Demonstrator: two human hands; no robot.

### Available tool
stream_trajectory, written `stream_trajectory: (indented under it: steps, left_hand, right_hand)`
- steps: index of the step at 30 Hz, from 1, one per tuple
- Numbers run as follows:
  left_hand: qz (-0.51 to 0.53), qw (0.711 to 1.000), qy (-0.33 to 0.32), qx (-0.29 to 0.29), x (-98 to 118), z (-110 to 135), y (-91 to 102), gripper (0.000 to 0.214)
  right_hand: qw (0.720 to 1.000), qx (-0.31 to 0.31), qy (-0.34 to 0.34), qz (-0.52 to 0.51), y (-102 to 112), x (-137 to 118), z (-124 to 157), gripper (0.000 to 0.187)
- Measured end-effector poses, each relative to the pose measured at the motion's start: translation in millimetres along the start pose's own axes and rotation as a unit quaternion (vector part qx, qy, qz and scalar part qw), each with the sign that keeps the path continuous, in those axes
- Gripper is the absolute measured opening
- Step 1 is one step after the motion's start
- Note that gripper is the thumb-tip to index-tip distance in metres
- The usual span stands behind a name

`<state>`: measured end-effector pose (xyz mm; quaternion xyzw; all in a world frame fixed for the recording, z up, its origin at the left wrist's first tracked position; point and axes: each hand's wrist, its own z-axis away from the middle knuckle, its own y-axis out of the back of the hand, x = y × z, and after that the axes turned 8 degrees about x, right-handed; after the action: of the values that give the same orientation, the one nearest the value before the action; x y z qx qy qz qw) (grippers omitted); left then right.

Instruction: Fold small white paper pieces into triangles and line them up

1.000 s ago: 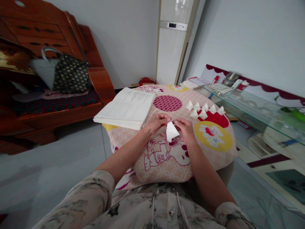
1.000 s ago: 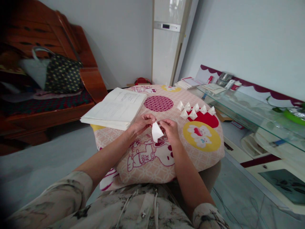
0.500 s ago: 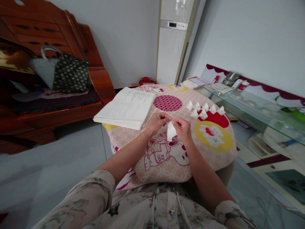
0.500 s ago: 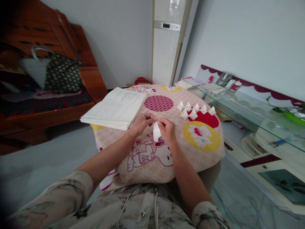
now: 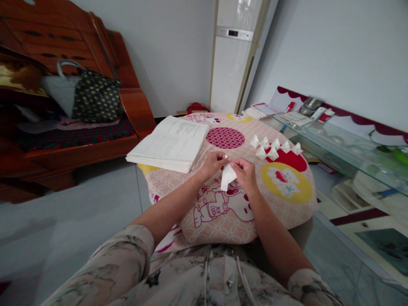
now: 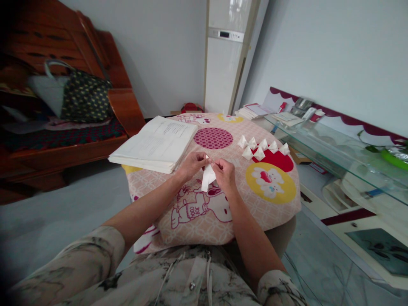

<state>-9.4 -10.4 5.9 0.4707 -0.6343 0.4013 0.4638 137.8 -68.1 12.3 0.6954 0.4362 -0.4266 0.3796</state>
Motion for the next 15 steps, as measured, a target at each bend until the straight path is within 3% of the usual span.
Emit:
stream_trajectory:
  steps: [9, 15]
  left_hand:
    - [-0.019, 0.997, -0.006, 0.078, 6.1, -0.3, 11.2, 0.05]
    - [-0.023, 0.992, 0.059, 0.11, 3.8, -0.6, 9.7, 0.048]
  right_hand:
    - [0.986, -0.097, -0.126, -0.04, 2.2, 1.1, 5.6, 0.033]
    - [0.969, -0.143, -0.179, -0.092, 5.5, -1.7, 6.7, 0.039]
